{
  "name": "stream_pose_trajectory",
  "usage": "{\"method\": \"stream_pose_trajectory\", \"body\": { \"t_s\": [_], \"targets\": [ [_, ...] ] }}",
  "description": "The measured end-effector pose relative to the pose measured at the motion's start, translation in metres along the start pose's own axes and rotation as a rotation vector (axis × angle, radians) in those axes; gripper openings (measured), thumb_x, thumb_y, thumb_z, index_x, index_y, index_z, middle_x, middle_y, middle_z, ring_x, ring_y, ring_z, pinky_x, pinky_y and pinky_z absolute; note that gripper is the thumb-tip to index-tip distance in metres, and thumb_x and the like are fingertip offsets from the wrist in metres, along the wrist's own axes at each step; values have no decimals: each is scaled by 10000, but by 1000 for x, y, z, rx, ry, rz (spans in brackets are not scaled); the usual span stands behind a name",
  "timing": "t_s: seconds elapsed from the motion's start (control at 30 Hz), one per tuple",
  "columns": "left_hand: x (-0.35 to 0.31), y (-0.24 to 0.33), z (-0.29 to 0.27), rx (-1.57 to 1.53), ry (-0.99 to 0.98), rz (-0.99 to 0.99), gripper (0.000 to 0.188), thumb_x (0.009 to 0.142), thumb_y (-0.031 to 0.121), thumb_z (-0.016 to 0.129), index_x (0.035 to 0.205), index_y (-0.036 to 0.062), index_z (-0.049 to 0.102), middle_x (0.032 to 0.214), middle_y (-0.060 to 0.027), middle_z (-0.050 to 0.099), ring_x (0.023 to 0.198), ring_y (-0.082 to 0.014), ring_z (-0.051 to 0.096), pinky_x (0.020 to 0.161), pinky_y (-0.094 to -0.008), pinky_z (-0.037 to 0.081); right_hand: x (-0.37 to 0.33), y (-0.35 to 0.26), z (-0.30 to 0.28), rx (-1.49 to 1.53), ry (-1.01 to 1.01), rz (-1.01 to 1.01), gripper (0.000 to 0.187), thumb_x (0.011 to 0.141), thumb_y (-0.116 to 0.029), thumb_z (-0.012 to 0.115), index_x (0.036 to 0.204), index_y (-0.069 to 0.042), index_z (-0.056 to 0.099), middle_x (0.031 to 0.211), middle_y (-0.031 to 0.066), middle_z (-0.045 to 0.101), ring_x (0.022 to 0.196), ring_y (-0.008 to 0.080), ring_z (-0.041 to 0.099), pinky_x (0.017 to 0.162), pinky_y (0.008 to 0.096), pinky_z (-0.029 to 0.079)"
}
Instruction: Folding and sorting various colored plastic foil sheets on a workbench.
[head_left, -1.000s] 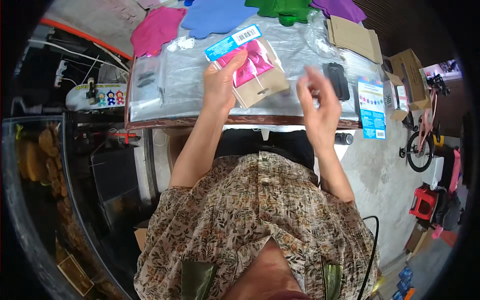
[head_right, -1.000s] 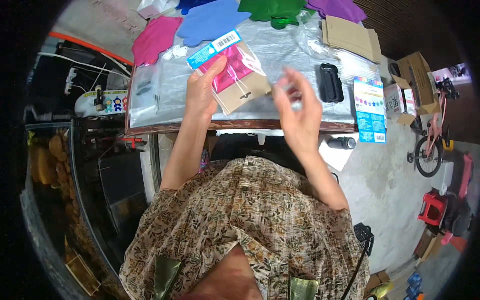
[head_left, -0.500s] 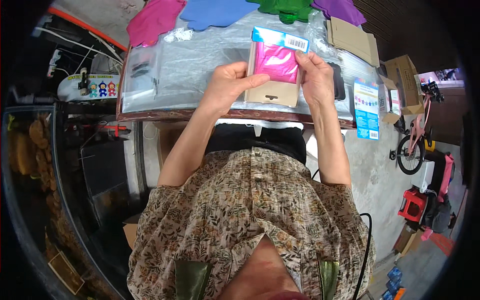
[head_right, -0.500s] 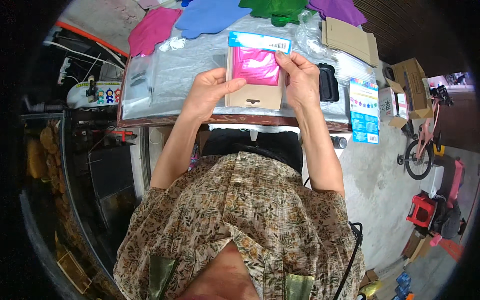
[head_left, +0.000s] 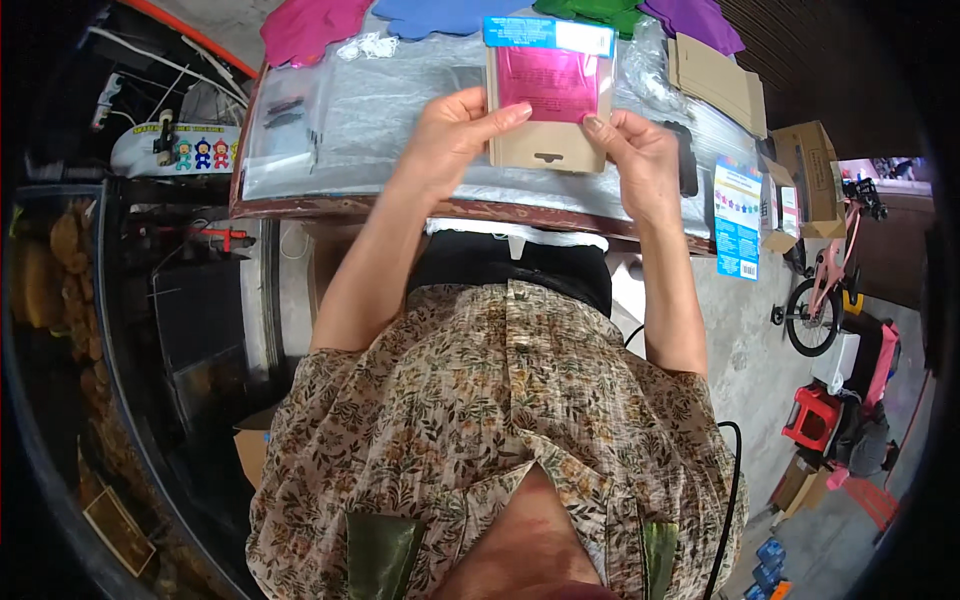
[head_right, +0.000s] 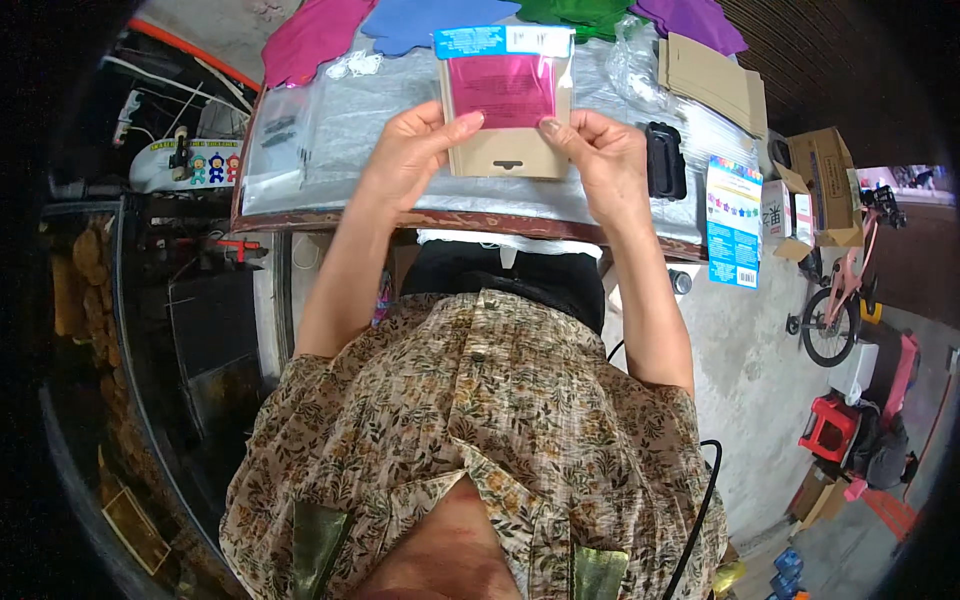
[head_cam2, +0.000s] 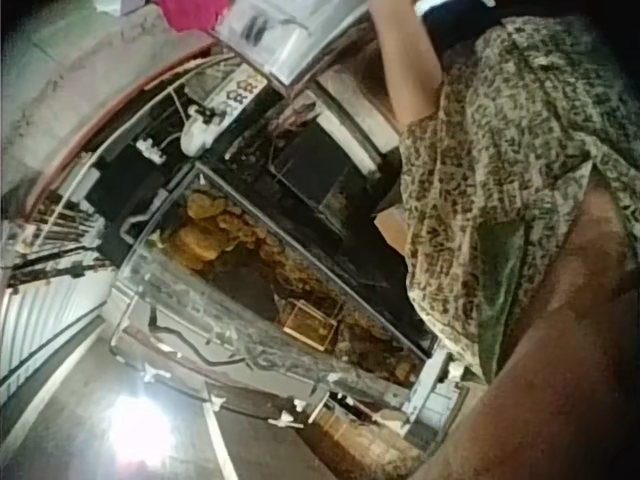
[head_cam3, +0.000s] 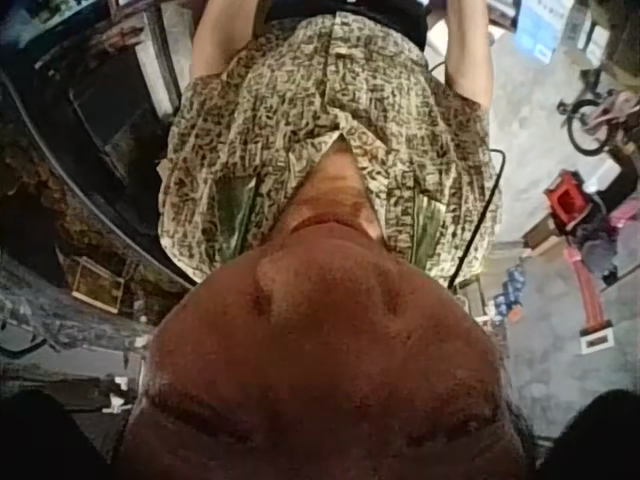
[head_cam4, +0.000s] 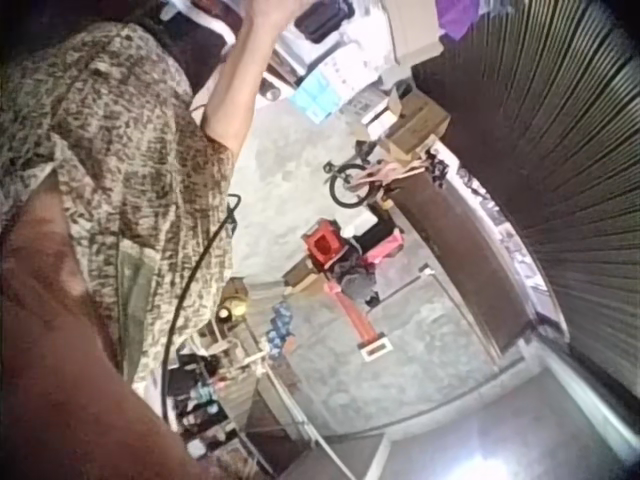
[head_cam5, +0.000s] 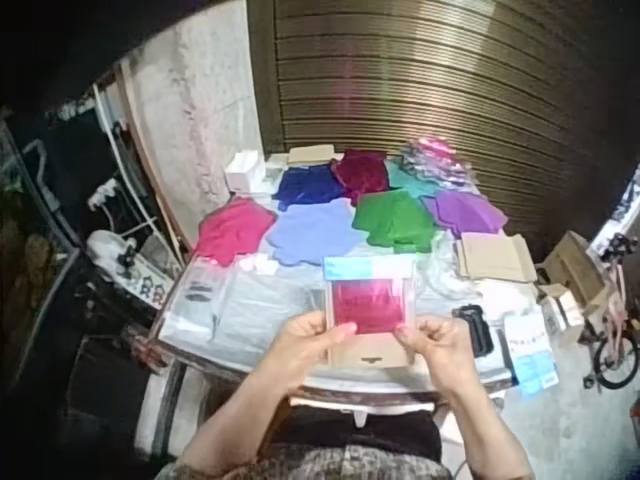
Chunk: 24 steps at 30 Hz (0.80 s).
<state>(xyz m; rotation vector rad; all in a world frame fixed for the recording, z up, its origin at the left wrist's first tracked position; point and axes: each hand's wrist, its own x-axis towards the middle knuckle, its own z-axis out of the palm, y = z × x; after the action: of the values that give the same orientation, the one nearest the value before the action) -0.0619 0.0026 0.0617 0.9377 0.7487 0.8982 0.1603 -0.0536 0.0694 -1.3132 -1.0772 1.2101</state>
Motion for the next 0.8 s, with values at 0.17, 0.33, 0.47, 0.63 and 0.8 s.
{"method": "stream_pose_trajectory", "body": {
  "t_s": [0.17, 0.33, 0.47, 0.63, 0.8],
  "targets": [
    [-17, 48, -50, 281, 25, 324, 286, 947, 200, 716, 1170, 24, 687, 1106, -55, 720, 1005, -134, 659, 912, -296, 509, 4, -32, 28, -275, -194, -135, 189, 950, -147, 707, 1028, 22, 742, 885, 36, 741, 789, 83, 650, 735, 216, 490],
    [-123, 102, -134, 77, 334, 691, 288, 997, 138, 596, 1258, 21, 631, 1135, -63, 698, 1007, -145, 649, 895, -274, 484, -5, -43, 59, -122, -274, -298, 221, 979, -144, 659, 1088, 35, 728, 935, 75, 752, 790, 103, 659, 743, 239, 506],
    [-216, 63, -151, -132, 900, 806, 261, 993, 268, 614, 1157, 68, 647, 1094, -12, 674, 983, -94, 607, 885, -284, 466, -4, -11, 33, -341, -281, -237, 241, 988, -151, 638, 1117, 35, 720, 962, 102, 753, 798, 112, 667, 747, 256, 519],
    [-336, -179, -272, -57, 1266, 108, 326, 932, 337, 700, 1106, 67, 650, 928, 27, 588, 827, -79, 531, 687, -288, 429, 0, 28, 2, -330, -95, -174, 248, 991, -184, 647, 1101, 23, 728, 945, 93, 751, 773, 116, 656, 730, 266, 520],
    [-366, -386, -328, -298, 1489, -240, 428, 947, 339, 687, 1274, 75, 604, 1103, -105, 683, 956, -287, 673, 727, -417, 540, 3, 52, -4, -300, -3, -194, 244, 996, -197, 648, 1076, 17, 734, 916, 79, 746, 734, 102, 633, 698, 260, 509]
  ]
}}
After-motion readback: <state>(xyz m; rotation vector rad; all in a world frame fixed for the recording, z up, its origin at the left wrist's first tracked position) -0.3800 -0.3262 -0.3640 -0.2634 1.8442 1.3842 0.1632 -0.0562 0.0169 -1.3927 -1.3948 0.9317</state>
